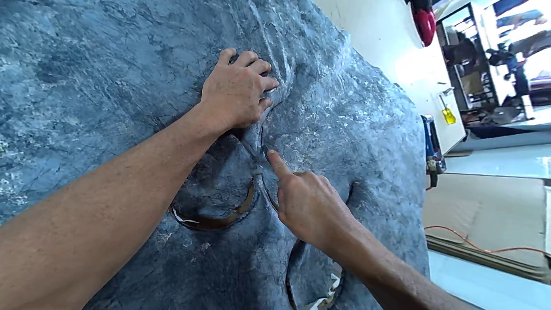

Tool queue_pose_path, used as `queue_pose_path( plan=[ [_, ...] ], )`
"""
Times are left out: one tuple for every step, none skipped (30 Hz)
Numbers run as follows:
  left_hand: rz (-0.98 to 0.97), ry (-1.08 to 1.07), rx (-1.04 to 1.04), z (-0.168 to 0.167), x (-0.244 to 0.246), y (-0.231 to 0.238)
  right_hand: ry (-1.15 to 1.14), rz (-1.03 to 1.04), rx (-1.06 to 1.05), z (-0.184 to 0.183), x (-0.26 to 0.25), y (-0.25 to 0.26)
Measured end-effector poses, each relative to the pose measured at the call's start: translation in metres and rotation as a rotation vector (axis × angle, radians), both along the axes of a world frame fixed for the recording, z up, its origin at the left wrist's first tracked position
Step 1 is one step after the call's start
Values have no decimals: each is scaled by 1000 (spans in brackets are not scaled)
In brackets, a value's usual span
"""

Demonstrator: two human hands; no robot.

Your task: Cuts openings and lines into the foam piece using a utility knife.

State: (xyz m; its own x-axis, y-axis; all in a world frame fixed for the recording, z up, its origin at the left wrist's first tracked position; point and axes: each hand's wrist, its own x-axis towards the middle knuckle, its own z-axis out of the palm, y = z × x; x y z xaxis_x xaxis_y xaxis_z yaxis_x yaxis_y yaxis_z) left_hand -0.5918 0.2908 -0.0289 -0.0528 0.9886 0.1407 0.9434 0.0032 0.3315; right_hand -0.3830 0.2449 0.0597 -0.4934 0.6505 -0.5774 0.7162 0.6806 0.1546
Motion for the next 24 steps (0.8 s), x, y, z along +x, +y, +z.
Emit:
queue_pose_path(
  plan=[
    [0, 1, 2, 0, 0, 0, -2, -11, -6, 0, 1, -1],
    [-1, 1, 3, -1, 1, 0, 0, -18, -10, 0, 3, -2],
    [-1, 3, 2, 0, 0, 0, 1, -25, -13, -1, 4, -4],
    [0, 3, 1, 0, -1, 0, -4, -42, -21, 0, 4, -5],
    [-1, 1, 2, 0, 0, 0, -12, -67, -30, 0, 5, -7],
    [0, -2, 0, 0, 1, 0, -17, -89, -36, 1, 6, -8],
    [1, -5, -5, 0, 1, -1, -15, -110, -38, 1, 7, -9],
    [0, -7, -7, 1, 1, -1, 1, -126, -36, 1, 9, -11],
    [0, -9, -5, 1, 0, 0, 13, -133, -33, 1, 11, -13],
    [-1, -12, -2, 0, 0, 0, 24, -136, -29, 0, 13, -15],
    [-4, -16, -1, 0, 0, 0, 30, -139, -32, 0, 14, -16],
    [-5, -19, -2, 0, 0, 0, 28, -146, -38, 0, 13, -17],
    [-6, -22, -6, 0, 1, 0, 26, -149, -41, 0, 13, -18],
    [-6, -24, -6, 1, 1, 0, 28, -150, -41, 1, 13, -20],
    [-4, -24, -4, 1, 0, 0, 38, -144, -39, 1, 14, -21],
    [-4, -27, -3, 0, 0, 0, 45, -140, -41, 1, 15, -23],
    [-6, -27, -3, 0, 0, 0, 44, -138, -40, 1, 17, -25],
    [-6, -24, -3, 1, 0, 0, 38, -142, -41, 2, 18, -27],
    [-8, -25, -5, 1, 0, 0, 30, -150, -44, 2, 18, -28],
    [-7, -27, -5, 1, 0, 0, 23, -155, -43, 3, 17, -29],
    [-8, -32, -8, 2, 1, 0, 11, -165, -46, 4, 16, -30],
    [-7, -31, -7, 2, 1, 1, 0, -171, -51, 5, 15, -31],
    [-7, -32, -7, 2, 0, 0, 1, -173, -56, 5, 16, -32],
    [-9, -34, -7, 2, 1, -1, -5, -177, -61, 6, 16, -33]
  ],
)
